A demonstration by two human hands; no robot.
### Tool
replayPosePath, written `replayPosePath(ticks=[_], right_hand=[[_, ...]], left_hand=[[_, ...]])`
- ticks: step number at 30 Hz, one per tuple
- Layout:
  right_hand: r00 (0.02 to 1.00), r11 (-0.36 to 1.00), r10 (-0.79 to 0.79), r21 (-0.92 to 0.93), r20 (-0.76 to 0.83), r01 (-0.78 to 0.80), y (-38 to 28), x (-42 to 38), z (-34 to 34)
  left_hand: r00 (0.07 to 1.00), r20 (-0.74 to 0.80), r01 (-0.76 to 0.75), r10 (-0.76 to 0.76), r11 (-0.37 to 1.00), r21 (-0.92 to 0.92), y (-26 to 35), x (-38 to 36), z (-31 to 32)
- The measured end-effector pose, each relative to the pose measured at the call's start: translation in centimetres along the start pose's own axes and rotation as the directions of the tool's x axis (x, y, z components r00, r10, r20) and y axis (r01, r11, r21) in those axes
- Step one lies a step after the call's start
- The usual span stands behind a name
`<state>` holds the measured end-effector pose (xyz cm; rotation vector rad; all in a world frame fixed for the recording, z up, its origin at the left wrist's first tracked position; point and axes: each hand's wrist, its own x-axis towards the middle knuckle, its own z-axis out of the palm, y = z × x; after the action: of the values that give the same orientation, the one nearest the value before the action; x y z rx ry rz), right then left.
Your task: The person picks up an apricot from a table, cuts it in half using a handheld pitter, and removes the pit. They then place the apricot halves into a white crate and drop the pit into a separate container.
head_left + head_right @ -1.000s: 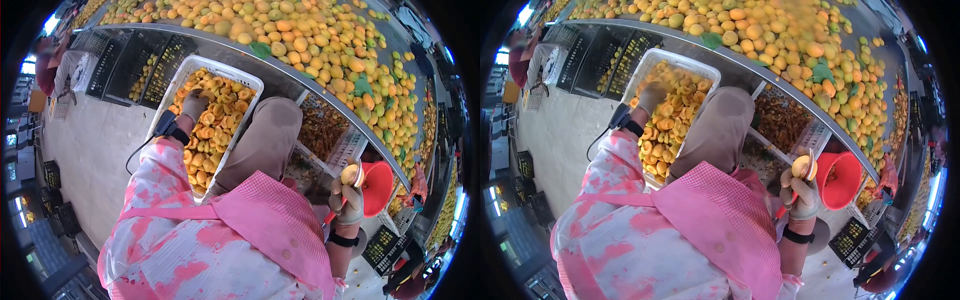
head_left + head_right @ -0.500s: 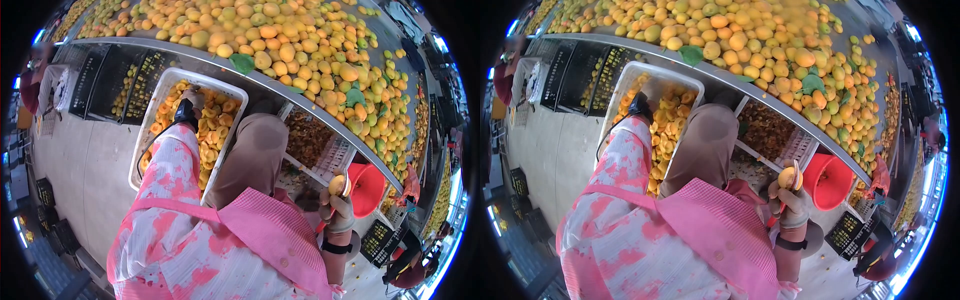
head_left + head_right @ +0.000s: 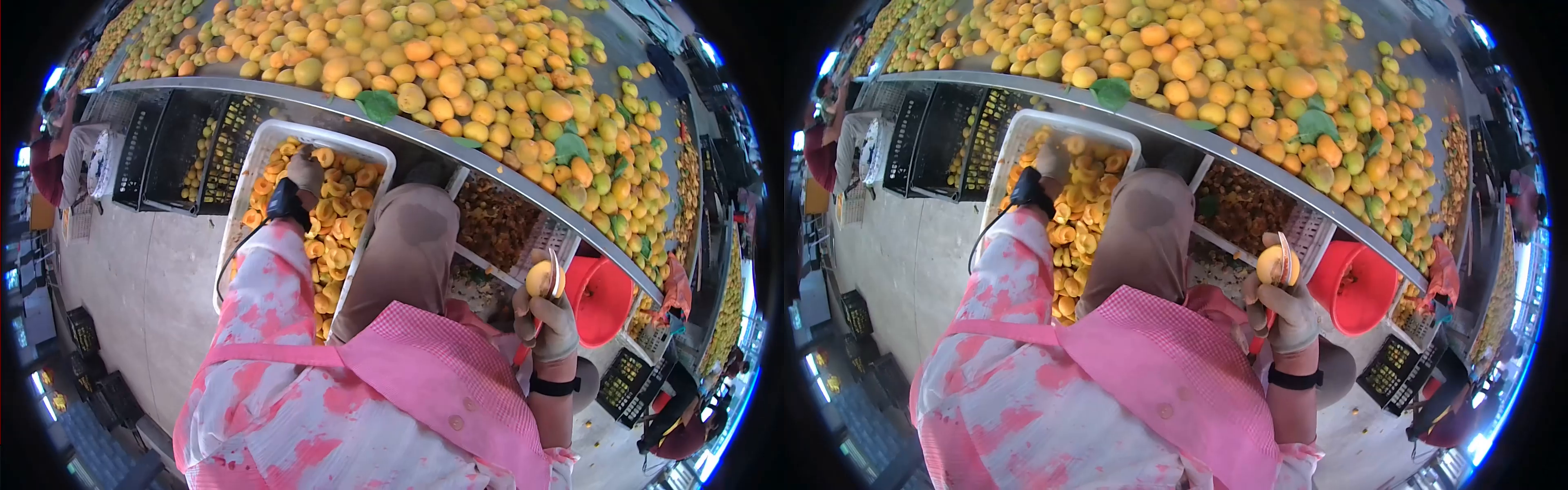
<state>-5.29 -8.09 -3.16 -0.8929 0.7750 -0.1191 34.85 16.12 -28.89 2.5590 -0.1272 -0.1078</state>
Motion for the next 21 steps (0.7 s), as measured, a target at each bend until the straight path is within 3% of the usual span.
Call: replayPosePath(ticks=[1,2,3,4,5,7,9,12,13,14,16,20,21], right_hand=[[1.0,1.0,-0.006,0.005,0.02,0.006,-0.1,-0.2,0.0],[1.0,1.0,-0.016,0.012,0.024,0.016,-0.2,-0.5,0.0],[0.999,1.0,-0.02,0.016,0.05,0.019,-0.4,-0.8,-0.1],[0.997,1.0,-0.025,0.016,0.07,0.024,-0.5,-0.9,-0.3],[0.994,1.0,-0.018,0.015,0.107,0.017,-0.8,-1.3,-0.7],[0.992,0.999,-0.026,0.035,0.127,0.022,-1.0,-2.1,-1.0],[0.984,0.996,-0.06,0.082,0.168,0.047,-1.1,-2.8,-1.1],[0.971,0.986,-0.105,0.152,0.216,0.073,-0.6,-3.3,-1.6],[0.971,0.984,-0.112,0.157,0.212,0.079,-0.4,-3.7,-1.6],[0.971,0.983,-0.119,0.164,0.206,0.086,-0.2,-4.0,-1.6],[0.973,0.982,-0.14,0.154,0.184,0.112,0.2,-4.8,-1.7],[0.978,0.972,-0.18,0.174,0.107,0.16,1.9,-6.3,-2.4],[0.978,0.969,-0.197,0.166,0.073,0.183,2.3,-6.8,-2.4]], left_hand=[[0.97,-0.143,-0.205,0.196,0.977,-0.05,-1.4,1.0,1.2],[0.927,-0.23,-0.353,0.297,0.899,-0.26,-4.8,3.4,4.2],[0.861,-0.274,-0.504,0.428,0.79,-0.35,1.3,-0.5,-0.2],[0.893,-0.201,-0.436,0.403,0.663,-0.608,6.8,-3.5,-3.3],[0.928,-0.017,-0.284,0.373,0.676,-0.68,11.0,-6.0,-6.3],[0.88,0.264,0.013,0.395,0.535,-0.845,17.9,-11.6,-11.0],[0.76,0.402,0.08,0.511,0.54,-0.838,22.2,-17.1,-13.7],[0.46,0.599,0.127,0.656,0.619,-0.775,25.6,-23.2,-14.0],[0.35,0.684,0.291,0.639,0.62,-0.728,26.1,-24.8,-13.2],[0.244,0.646,0.398,0.724,0.532,-0.747,26.2,-26.0,-11.5],[0.062,0.731,0.429,0.679,0.643,-0.634,27.8,-27.5,-11.4],[0.066,0.757,0.329,0.65,0.702,-0.632,28.6,-29.1,-10.6],[0.004,0.798,0.424,0.603,0.722,-0.547,28.5,-29.1,-10.5]])
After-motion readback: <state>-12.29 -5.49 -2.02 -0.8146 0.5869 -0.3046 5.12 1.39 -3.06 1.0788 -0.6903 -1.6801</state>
